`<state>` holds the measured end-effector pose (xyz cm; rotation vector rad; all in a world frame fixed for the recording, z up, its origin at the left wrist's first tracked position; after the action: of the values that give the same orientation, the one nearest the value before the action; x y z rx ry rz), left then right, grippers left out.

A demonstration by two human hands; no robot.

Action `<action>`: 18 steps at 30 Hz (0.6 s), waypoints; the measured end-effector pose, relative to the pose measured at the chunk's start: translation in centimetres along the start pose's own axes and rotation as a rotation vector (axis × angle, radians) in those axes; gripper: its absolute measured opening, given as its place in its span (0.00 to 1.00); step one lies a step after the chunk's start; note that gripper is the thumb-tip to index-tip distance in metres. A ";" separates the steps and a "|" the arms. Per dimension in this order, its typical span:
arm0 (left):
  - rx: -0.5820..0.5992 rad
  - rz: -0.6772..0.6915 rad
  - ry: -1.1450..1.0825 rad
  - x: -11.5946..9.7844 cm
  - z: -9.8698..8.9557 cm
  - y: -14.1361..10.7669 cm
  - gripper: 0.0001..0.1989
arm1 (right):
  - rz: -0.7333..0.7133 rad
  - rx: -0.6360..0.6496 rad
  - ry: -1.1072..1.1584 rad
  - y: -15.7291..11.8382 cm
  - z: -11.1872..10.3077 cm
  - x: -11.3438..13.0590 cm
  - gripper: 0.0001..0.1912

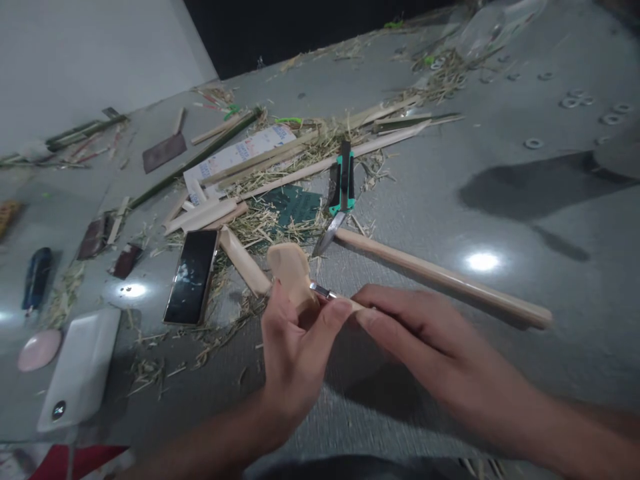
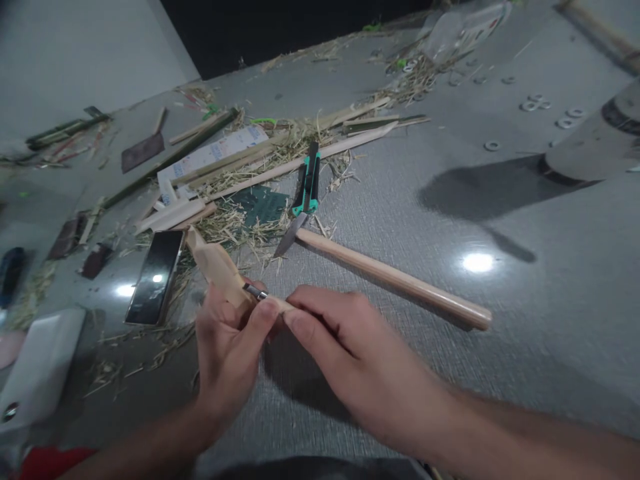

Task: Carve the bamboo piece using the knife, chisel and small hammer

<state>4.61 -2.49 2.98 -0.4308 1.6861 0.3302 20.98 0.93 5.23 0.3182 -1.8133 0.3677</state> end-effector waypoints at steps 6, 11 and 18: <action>0.043 -0.109 -0.061 0.9 0.5 0.9 0.13 | -0.169 -0.058 -0.306 0.3 -0.6 -0.5 0.17; 0.143 -0.297 -0.258 1.9 0.3 2.0 0.17 | -0.281 -0.156 -0.399 1.4 -2.3 -0.5 0.18; 0.274 -0.355 -0.278 1.6 -0.7 2.6 0.17 | -0.386 -0.171 -0.497 1.6 -2.8 -0.7 0.09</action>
<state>2.57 -0.69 1.43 -0.4472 1.3288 -0.0996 23.00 3.54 5.09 0.6702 -2.1892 -0.1533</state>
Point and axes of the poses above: each hand's wrist, its own y-axis towards the middle knuckle, its own z-axis out of the palm, x = y × z, the point moved 2 cm from there along y, towards the middle knuckle, and after that the axes turned 12 degrees about -x, right-handed, at the moved point
